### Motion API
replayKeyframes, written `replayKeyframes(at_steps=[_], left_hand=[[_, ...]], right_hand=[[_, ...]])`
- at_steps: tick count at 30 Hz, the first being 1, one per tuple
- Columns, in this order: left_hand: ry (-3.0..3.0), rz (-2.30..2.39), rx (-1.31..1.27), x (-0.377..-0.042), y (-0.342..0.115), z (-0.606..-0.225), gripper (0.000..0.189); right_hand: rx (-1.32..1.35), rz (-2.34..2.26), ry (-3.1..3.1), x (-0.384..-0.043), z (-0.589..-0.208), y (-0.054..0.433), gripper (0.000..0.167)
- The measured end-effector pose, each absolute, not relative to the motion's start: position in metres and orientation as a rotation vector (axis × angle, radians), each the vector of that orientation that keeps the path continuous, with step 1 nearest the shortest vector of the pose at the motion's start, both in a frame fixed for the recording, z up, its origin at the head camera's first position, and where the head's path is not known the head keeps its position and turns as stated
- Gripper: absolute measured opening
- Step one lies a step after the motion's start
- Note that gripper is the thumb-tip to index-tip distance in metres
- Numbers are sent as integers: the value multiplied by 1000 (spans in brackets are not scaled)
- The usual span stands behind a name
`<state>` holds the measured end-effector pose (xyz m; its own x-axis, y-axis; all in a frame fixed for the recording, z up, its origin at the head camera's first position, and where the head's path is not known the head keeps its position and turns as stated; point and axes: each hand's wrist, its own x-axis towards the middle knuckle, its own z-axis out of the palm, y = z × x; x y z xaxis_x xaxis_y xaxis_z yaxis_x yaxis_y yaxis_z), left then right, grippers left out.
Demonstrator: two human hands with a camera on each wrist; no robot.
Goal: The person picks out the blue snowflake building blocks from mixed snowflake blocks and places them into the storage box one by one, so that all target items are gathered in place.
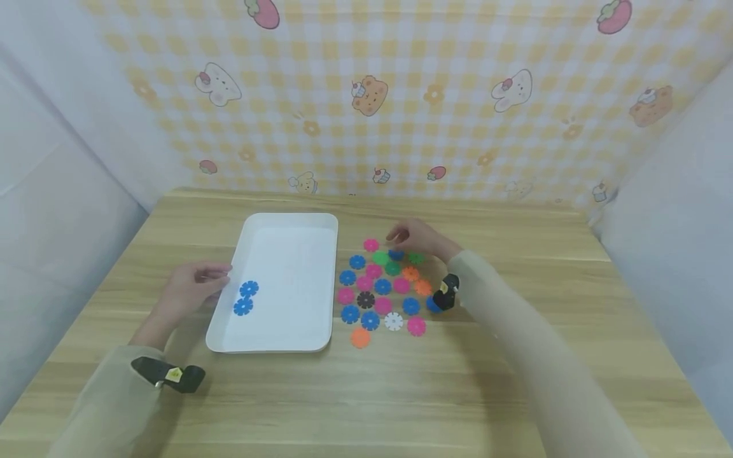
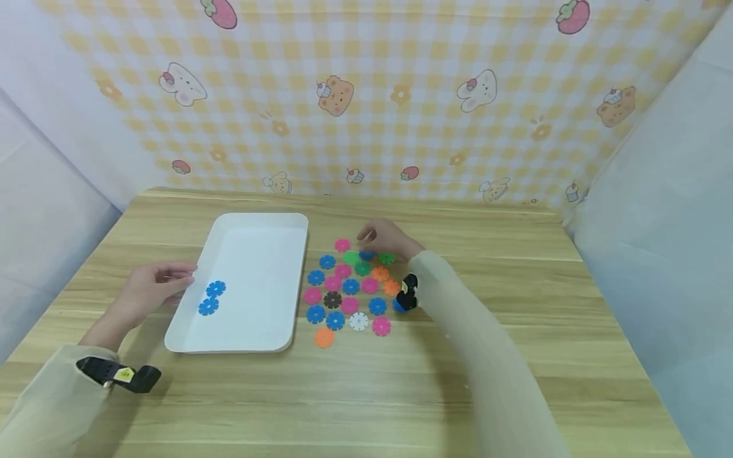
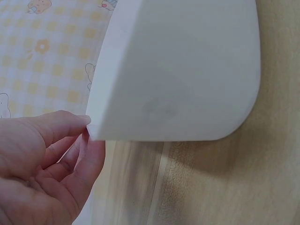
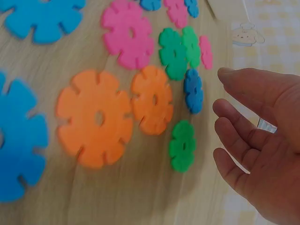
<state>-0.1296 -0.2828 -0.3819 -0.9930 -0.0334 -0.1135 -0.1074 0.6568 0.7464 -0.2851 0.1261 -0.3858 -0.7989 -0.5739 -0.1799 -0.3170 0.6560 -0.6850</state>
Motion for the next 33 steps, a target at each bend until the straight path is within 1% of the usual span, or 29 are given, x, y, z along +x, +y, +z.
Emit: replayKeyframes(at_steps=[6,16,20,25,33], left_hand=[[2755,1281,-124,-129,-283,-380,36],[2765,1279,-129,-130,-284,-383,37],[2757,1303,-142,-132,-287,-387,39],[2793,1276,-196,-135,-290,-396,37],[2784,1277,-126,-130,-285,-385,36]], right_hand=[[-671,-889,2495,-282,-391,137,28],[-646,-839,2542,-282,-399,139,32],[-662,-831,2554,-282,-400,138,32],[-669,-830,2564,-282,-400,138,31],[-647,-879,2565,-280,-401,137,31]])
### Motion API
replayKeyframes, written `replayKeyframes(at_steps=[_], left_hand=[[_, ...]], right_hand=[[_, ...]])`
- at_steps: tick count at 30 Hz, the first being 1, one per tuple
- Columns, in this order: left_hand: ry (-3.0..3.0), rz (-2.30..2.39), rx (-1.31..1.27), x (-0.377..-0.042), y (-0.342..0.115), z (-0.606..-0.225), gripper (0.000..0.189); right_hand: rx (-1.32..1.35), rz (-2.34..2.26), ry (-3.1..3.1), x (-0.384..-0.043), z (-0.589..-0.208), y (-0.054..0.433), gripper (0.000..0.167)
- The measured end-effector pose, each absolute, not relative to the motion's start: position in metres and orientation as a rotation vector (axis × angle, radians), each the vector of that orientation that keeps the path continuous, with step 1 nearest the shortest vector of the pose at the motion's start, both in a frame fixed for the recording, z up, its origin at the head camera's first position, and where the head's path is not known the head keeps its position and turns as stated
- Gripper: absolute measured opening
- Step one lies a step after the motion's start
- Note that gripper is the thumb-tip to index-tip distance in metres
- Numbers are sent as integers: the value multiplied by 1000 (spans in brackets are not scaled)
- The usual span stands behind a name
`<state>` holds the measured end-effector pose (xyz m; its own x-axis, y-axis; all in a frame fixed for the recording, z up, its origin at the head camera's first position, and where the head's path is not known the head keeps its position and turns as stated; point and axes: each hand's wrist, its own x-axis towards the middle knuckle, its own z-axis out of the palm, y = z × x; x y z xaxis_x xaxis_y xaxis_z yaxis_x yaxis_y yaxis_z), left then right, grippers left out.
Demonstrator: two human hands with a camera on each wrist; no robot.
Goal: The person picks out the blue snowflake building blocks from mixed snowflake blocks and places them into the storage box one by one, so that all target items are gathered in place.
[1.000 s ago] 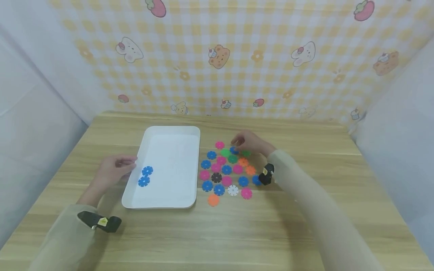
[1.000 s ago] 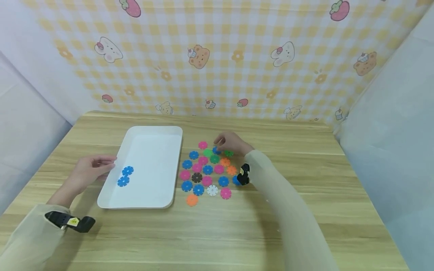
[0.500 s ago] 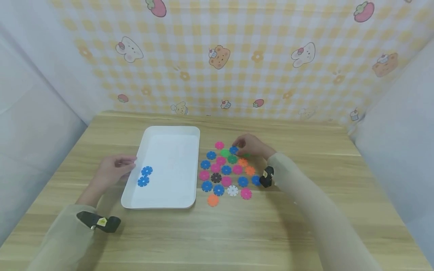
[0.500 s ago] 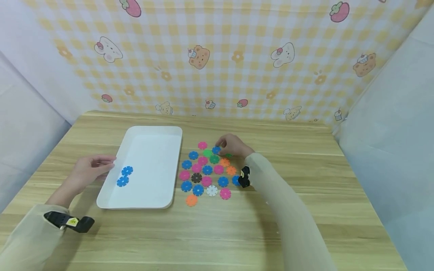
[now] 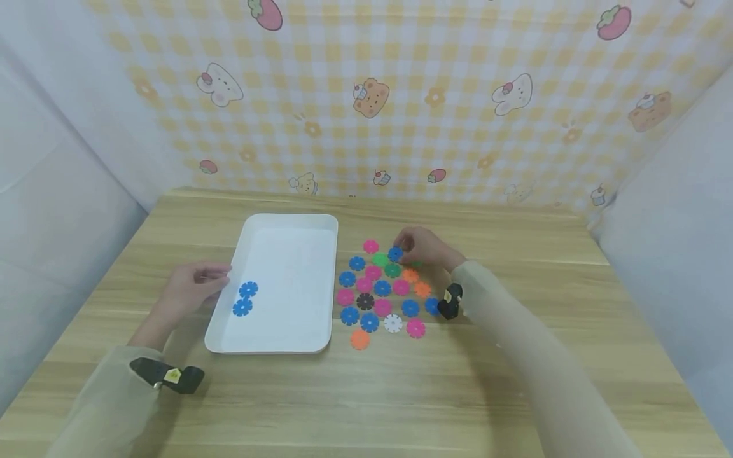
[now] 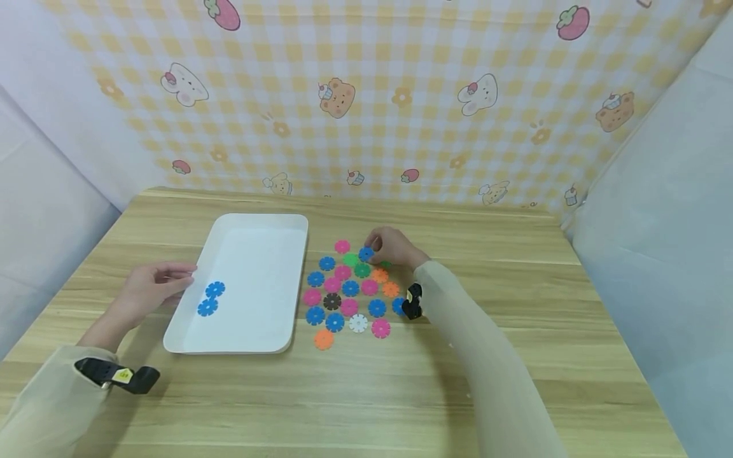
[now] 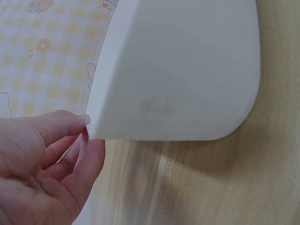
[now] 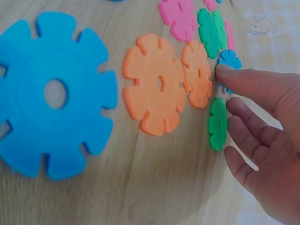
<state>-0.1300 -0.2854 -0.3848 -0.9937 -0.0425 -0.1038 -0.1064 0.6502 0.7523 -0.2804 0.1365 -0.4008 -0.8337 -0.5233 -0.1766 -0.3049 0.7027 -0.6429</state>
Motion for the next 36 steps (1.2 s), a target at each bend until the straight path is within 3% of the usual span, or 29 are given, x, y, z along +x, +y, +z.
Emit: replayKeyframes(at_steps=[19,36], left_hand=[[2785,1266,-115,-130,-286,-385,36],[2765,1277,-134,-130,-285,-385,37]], right_hand=[[-758,-1032,2584,-275,-386,119,17],[-1055,-1207,2403,-253,-357,-1,14]])
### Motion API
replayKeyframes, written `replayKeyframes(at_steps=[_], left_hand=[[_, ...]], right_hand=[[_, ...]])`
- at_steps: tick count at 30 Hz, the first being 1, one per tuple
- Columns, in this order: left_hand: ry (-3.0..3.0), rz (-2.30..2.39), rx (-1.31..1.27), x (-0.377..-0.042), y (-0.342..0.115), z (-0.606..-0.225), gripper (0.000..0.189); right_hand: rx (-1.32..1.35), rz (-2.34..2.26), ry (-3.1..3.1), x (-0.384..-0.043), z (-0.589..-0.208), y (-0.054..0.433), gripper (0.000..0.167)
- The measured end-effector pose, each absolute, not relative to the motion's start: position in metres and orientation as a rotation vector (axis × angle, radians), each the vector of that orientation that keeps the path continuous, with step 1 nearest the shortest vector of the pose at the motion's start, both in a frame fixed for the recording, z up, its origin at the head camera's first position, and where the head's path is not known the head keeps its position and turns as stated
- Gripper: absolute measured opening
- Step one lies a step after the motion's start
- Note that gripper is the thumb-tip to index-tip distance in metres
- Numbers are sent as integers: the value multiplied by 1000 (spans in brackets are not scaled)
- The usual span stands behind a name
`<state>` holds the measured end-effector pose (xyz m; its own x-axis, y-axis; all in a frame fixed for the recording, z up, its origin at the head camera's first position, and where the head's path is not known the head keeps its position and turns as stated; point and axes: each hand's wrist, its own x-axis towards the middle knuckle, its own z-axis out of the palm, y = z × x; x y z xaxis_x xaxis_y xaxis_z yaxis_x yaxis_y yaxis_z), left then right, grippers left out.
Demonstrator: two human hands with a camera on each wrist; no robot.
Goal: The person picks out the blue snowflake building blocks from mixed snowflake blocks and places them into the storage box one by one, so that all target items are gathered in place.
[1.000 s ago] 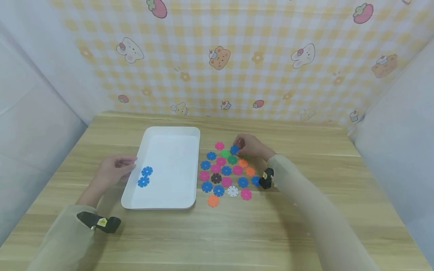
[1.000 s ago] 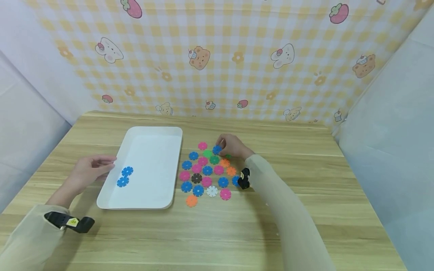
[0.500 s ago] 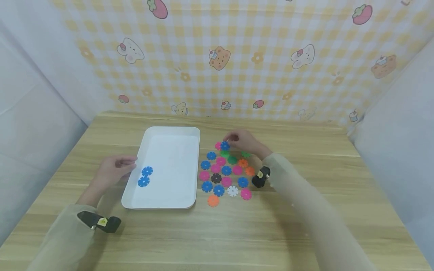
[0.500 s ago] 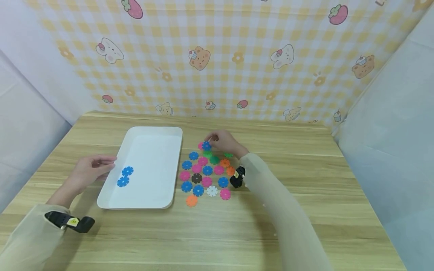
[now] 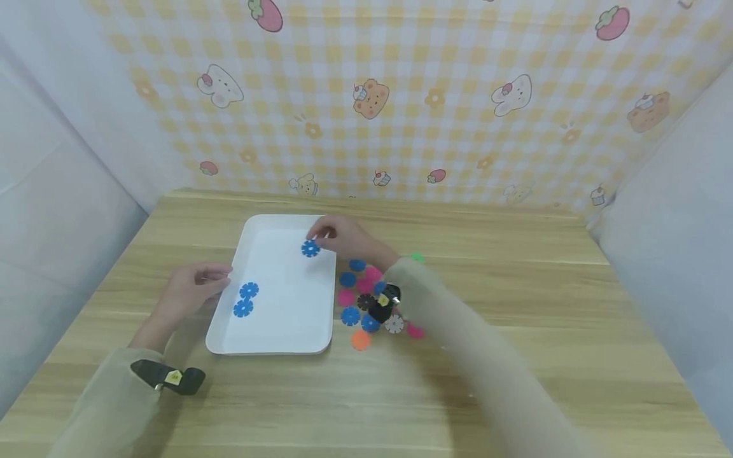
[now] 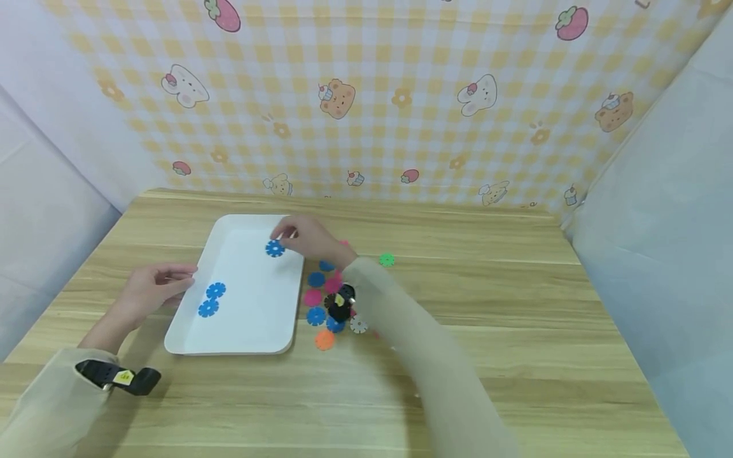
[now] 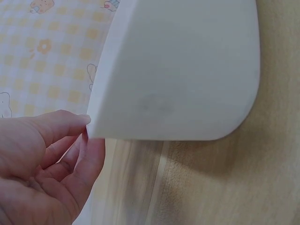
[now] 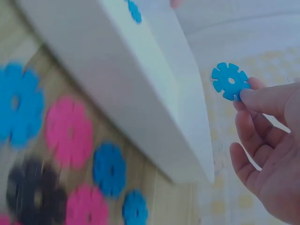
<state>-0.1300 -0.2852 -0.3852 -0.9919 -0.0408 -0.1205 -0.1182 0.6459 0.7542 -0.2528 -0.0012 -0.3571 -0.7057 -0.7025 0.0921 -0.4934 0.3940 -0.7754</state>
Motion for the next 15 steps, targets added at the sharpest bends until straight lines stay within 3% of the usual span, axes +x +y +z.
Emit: replayKeyframes(at_steps=[7,15], left_hand=[[2765,1271,-145,-128,-284,-385,37],[2739,1297,-229,-133,-285,-389,38]], right_hand=[[-1013,-1238,2333,-247,-359,-57,15],[-790,-1224,2283,-246,-372,-94,14]])
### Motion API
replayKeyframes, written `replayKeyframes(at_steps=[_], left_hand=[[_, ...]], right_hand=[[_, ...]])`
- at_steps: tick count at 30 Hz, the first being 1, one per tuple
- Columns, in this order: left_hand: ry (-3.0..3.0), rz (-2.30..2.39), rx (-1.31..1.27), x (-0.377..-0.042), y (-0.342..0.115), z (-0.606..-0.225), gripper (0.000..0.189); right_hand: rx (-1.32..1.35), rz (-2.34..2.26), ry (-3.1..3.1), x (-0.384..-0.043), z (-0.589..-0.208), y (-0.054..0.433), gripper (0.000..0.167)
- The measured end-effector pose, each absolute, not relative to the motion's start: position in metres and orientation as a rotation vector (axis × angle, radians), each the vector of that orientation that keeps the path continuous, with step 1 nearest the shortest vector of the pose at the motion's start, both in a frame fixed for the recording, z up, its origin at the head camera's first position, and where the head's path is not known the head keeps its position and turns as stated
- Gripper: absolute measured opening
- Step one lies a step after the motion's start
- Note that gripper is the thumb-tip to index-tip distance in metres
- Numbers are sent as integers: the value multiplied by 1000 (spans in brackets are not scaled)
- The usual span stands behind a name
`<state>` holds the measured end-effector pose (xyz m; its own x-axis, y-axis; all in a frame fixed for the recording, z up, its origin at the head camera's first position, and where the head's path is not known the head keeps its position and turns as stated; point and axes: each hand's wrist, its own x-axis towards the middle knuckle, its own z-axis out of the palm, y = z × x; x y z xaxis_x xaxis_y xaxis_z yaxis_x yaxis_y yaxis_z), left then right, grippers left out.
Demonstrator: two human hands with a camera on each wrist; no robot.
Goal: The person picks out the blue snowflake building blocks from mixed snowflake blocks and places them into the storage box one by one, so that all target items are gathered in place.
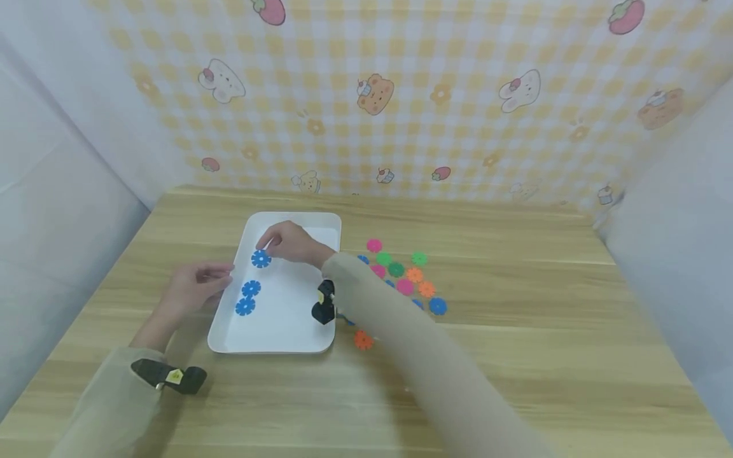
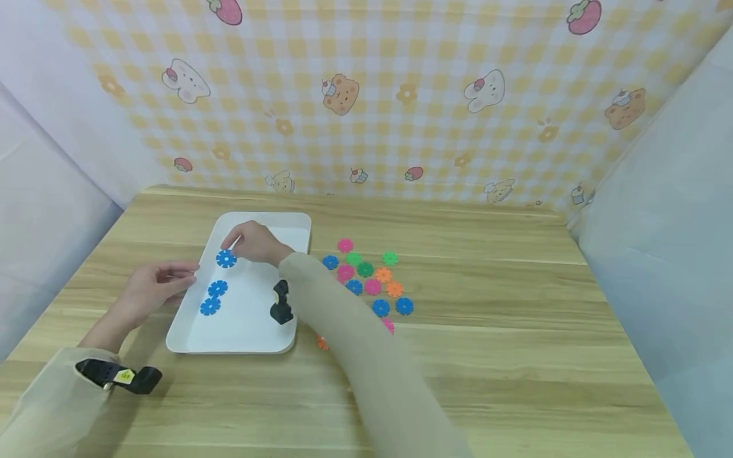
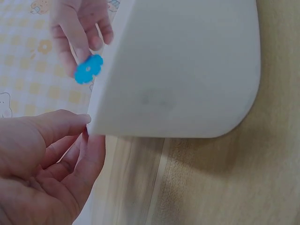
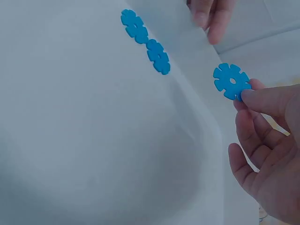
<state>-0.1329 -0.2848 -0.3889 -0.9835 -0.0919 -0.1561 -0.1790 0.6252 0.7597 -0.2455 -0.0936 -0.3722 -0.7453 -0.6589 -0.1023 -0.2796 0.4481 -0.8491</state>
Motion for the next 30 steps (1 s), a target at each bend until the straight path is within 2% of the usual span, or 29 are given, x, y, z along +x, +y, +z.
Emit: replayKeyframes(at_steps=[9,30], left_hand=[[2714,1335,-191,-132,-286,-386,38],[2694,1366,-167,-133,-287,-386,37]], right_hand=[[-542,-1163,2324,-243,-388,-114,15],[-477,-1074,2500,-231,-399,-121,8]])
